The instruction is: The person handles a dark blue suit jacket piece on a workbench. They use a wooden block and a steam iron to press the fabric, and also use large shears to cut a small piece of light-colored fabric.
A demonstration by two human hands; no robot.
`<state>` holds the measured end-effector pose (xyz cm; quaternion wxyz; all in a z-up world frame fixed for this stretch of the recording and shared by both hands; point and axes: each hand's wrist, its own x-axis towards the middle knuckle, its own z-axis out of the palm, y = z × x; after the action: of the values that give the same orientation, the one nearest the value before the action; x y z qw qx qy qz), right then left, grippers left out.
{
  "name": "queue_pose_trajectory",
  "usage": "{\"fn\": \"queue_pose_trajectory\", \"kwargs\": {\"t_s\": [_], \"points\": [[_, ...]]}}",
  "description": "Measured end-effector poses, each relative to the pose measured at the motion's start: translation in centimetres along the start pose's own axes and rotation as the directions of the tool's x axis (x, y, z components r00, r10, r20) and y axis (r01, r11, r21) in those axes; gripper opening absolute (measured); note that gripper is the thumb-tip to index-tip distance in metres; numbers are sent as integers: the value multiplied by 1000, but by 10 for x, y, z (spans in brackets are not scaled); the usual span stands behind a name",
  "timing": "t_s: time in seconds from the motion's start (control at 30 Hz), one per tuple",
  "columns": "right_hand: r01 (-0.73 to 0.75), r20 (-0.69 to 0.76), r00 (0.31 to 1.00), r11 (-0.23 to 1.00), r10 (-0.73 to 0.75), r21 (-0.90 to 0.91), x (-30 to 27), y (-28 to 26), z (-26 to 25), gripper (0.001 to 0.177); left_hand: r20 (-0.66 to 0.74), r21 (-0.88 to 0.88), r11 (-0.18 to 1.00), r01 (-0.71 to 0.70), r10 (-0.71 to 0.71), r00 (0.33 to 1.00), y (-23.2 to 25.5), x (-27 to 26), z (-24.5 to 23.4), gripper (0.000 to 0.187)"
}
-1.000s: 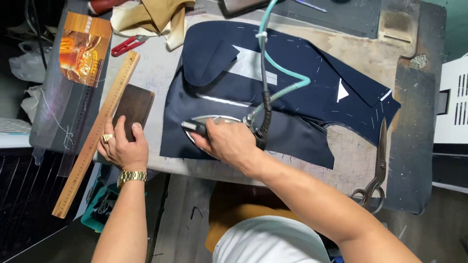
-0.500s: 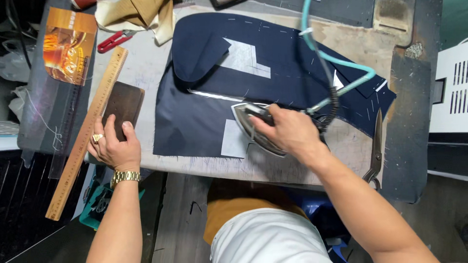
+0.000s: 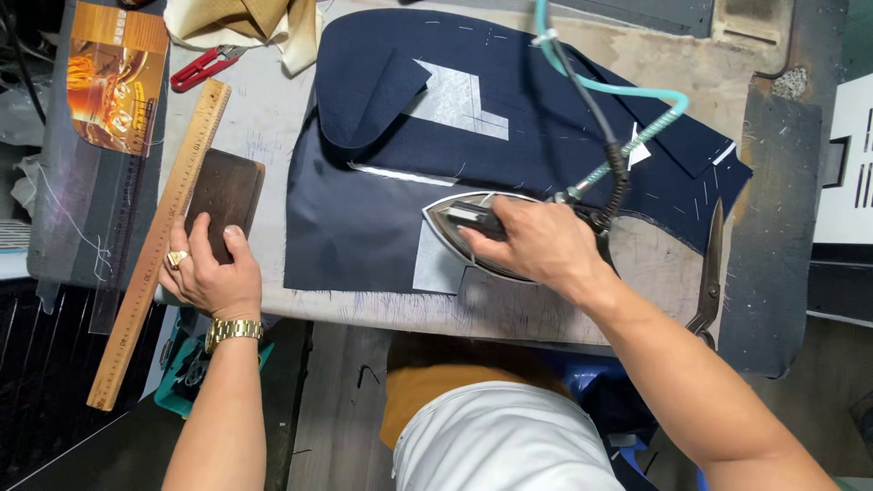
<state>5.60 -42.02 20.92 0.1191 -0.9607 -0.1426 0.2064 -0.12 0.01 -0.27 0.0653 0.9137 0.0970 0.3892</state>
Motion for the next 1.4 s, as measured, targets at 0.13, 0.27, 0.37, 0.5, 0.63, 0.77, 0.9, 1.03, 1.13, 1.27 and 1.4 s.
{"fn": "queue_pose_trajectory", "kwargs": {"t_s": [0.13,0.27,0.37,0.5,0.63,0.77,0.9,1.03,1.13,1.27,1.4], "points": [[76,32,997,997,-75,-22,12,-24,-3,54,-8,22,1000,2,-2,1000,-2,-2,2,30],[155,20,988,987,-154,-43,22,-47,0,55,-7,22,1000,-4,4,1000,1,0,-1,30],[189,25,982,982,-189,-13,35,-56,11,55,0,12,1000,1,-1,1000,4,3,-4,30],[226,0,974,974,-226,-16,38,-60,20,56,-19,26,1000,1,0,1000,-2,-2,-1,29],[224,-24,974,974,-224,-14,34,-56,18,56,-18,14,1000,-10,10,1000,-2,-2,1,31],[198,-34,980,980,-197,8,27,-46,14,54,-10,19,1000,-22,22,1000,0,1,-1,31],[155,-22,988,988,-155,22,13,-29,7,55,-29,34,999,-38,39,999,-4,-2,1,29],[60,3,998,998,-61,22,-3,-10,3,54,-19,16,999,-29,30,999,-5,-3,2,30],[1,7,1000,1000,-1,5,-11,0,2,54,-16,18,1000,-19,19,1000,-4,-3,3,30],[-14,-47,999,999,12,-48,-10,7,13,54,-18,31,1000,-5,6,1000,-4,-3,4,31],[27,-62,998,998,-31,-65,1,-1,14,54,-17,34,999,-6,7,1000,-2,-2,2,30]]}}
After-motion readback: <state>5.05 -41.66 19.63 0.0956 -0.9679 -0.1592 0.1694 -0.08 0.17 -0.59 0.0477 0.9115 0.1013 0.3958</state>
